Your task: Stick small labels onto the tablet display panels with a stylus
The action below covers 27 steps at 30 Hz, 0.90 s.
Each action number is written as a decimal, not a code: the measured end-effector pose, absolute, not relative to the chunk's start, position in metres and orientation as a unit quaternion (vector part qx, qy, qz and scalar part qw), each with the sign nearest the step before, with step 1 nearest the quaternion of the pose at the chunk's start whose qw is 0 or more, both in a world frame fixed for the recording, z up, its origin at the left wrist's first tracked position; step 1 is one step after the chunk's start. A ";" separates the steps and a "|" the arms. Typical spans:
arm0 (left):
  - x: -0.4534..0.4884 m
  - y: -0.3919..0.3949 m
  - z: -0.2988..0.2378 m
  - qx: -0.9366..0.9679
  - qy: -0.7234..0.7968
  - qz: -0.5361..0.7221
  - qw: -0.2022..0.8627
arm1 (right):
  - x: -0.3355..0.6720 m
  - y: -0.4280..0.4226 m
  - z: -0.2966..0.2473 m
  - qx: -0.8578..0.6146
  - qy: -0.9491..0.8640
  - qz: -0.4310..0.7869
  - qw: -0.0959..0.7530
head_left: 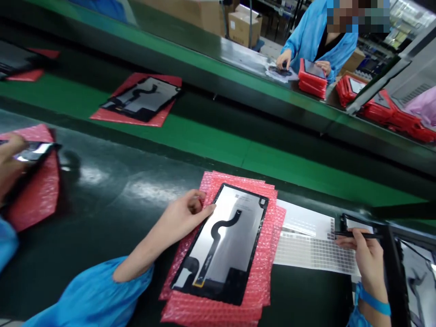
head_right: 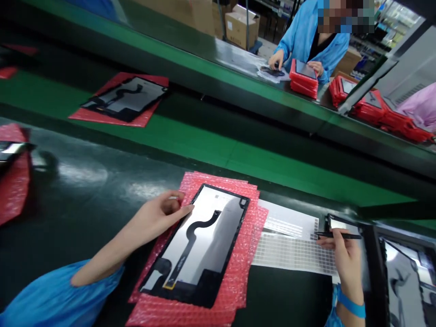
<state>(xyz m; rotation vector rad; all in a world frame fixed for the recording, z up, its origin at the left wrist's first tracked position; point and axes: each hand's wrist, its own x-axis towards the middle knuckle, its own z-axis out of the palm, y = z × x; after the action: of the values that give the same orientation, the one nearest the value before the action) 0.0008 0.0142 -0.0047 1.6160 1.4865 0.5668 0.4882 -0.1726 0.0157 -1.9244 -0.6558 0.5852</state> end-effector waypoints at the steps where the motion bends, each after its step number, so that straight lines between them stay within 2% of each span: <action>1: 0.003 0.014 0.000 0.658 0.609 0.234 0.376 | 0.496 -0.175 0.012 -0.797 -0.275 0.238 0.482; 5: 0.031 0.003 0.027 0.716 0.590 0.283 0.242 | 0.505 -0.176 0.001 -0.794 -0.291 0.275 0.458; 10: 0.100 -0.027 0.045 0.876 0.297 0.284 0.253 | 0.501 -0.173 -0.002 -0.781 -0.308 0.310 0.447; 15: 0.169 -0.052 0.032 0.954 0.129 0.160 0.218 | 0.500 -0.172 -0.002 -0.782 -0.310 0.311 0.443; 20: 0.220 -0.059 0.016 0.977 0.077 0.079 0.183 | 0.499 -0.171 -0.002 -0.775 -0.297 0.333 0.447; 27: 0.233 -0.062 0.000 0.977 0.100 0.074 0.172 | 0.497 -0.171 -0.001 -0.770 -0.300 0.346 0.443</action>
<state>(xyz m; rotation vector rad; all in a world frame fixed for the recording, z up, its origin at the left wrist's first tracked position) 0.2333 -0.0622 0.0002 2.7741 0.2849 0.2102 0.4974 -0.1712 -0.0009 -1.9106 -0.7451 0.8575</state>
